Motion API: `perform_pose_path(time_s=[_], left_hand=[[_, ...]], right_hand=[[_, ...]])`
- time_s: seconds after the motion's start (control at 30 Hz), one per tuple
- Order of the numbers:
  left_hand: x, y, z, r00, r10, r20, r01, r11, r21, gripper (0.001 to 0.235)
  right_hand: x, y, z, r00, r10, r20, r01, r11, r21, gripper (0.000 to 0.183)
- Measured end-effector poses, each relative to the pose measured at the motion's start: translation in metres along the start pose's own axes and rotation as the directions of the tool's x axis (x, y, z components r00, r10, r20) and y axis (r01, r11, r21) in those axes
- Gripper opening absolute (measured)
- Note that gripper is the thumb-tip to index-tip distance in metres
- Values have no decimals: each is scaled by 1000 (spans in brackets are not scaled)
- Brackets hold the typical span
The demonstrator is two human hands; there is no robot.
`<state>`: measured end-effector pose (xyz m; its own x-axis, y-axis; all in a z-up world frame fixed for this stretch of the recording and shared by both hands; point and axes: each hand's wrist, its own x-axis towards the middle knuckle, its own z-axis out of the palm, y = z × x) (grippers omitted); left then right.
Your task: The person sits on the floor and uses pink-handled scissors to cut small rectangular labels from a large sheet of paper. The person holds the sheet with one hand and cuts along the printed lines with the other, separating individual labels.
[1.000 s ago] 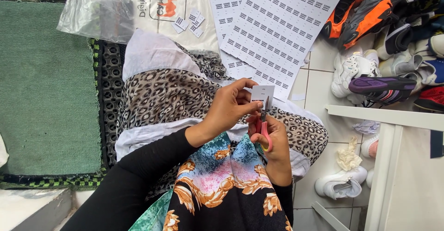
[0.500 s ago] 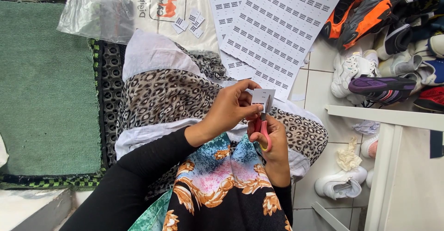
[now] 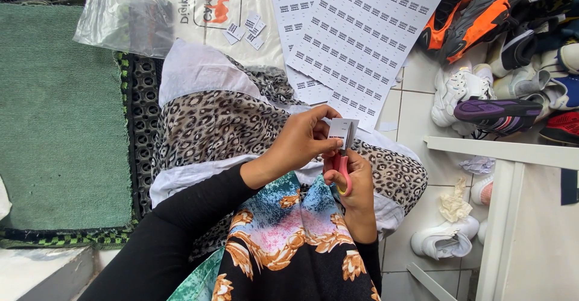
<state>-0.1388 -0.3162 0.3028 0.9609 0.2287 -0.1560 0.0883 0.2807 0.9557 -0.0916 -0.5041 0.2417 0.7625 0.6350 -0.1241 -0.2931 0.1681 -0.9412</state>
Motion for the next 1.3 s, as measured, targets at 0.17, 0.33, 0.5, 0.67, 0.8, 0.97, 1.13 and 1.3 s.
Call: perform_pose_path(time_s=[0.17, 0.33, 0.5, 0.67, 0.8, 0.97, 1.13, 1.3], left_hand=[[2, -1, -1, 999, -15, 45, 14, 1000, 16, 37], [8, -9, -3, 997, -7, 71, 5, 1000, 28, 38], [10, -10, -3, 994, -20, 110, 12, 998, 65, 38], [14, -13, -6, 991, -40, 129, 32, 998, 63, 40], [21, -22, -9, 987, -52, 151, 40, 996, 77, 41], [45, -34, -14, 988, -76, 132, 60, 991, 118, 39], [92, -70, -34, 987, -122, 101, 106, 983, 149, 33], [146, -116, -55, 983, -163, 89, 151, 980, 132, 31]], right_hand=[[-2, 8, -5, 1000, 6, -25, -5, 999, 48, 41], [-2, 9, -3, 999, 1, -38, 0, 1000, 26, 37], [0, 12, -1, 999, -14, -53, 16, 998, 54, 40], [0, 16, -6, 998, 3, -70, 1, 999, 46, 43], [6, 16, -8, 997, -2, -76, 6, 998, 56, 46], [34, 23, -11, 996, -3, -84, 4, 1000, 16, 45], [76, 38, -14, 996, 1, -84, -3, 999, -32, 46], [120, 87, -39, 990, 38, -135, -41, 999, -24, 41]])
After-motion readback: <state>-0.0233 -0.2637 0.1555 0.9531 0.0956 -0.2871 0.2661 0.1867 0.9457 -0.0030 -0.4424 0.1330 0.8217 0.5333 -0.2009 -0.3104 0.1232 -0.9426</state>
